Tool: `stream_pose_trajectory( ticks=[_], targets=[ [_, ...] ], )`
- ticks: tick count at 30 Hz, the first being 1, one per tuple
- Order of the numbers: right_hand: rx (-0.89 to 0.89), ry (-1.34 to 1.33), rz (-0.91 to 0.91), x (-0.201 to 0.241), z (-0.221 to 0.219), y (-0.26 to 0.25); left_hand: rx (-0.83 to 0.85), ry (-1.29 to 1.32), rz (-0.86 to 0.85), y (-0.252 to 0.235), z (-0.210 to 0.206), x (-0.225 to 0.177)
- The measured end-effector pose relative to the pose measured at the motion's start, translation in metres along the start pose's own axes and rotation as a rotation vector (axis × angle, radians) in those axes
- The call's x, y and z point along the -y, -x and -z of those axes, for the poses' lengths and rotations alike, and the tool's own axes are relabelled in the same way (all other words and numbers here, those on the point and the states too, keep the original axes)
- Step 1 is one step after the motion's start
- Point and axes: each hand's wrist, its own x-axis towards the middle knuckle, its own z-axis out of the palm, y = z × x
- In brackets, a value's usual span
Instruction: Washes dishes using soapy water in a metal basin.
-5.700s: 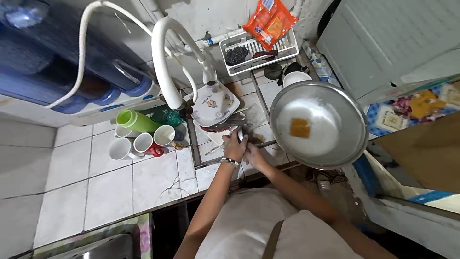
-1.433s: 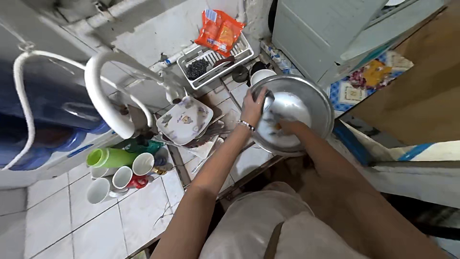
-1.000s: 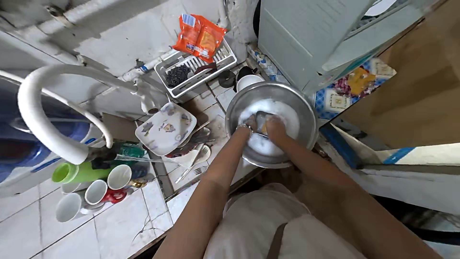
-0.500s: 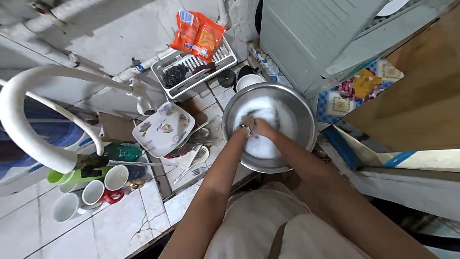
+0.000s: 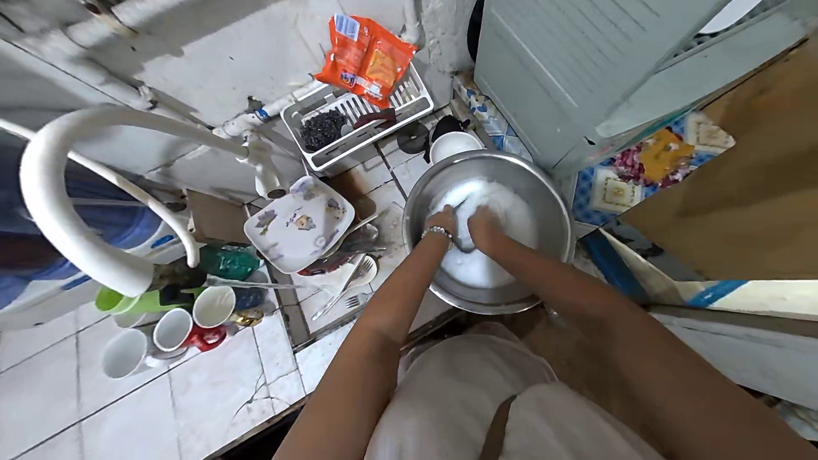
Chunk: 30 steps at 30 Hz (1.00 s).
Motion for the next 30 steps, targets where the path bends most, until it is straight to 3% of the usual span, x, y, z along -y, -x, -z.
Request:
stream_pose_trajectory(
  ticks=[5, 11, 17, 21, 26, 30],
  targets=[
    [-0.243, -0.134, 0.076, 0.005, -0.012, -0.033, 0.104, 0.036, -0.008, 0.008, 0.006, 0.006],
    [-0.033, -0.215, 0.186, 0.012, -0.011, -0.003, 0.227, 0.022, -0.014, 0.037, 0.026, 0.009],
    [-0.149, -0.087, 0.251, 0.0, -0.01, -0.035, 0.233, -0.006, -0.036, 0.013, 0.003, 0.011],
    [-0.076, -0.135, 0.331, -0.002, -0.018, -0.012, 0.195, 0.036, -0.005, 0.03, 0.01, 0.007],
    [-0.007, -0.012, 0.187, -0.017, 0.008, -0.027, 0.218, 0.06, 0.035, 0.028, 0.011, 0.001],
    [-0.089, -0.072, 0.258, 0.003, -0.017, -0.022, 0.182, 0.107, 0.022, 0.023, 0.007, 0.002]
  ],
)
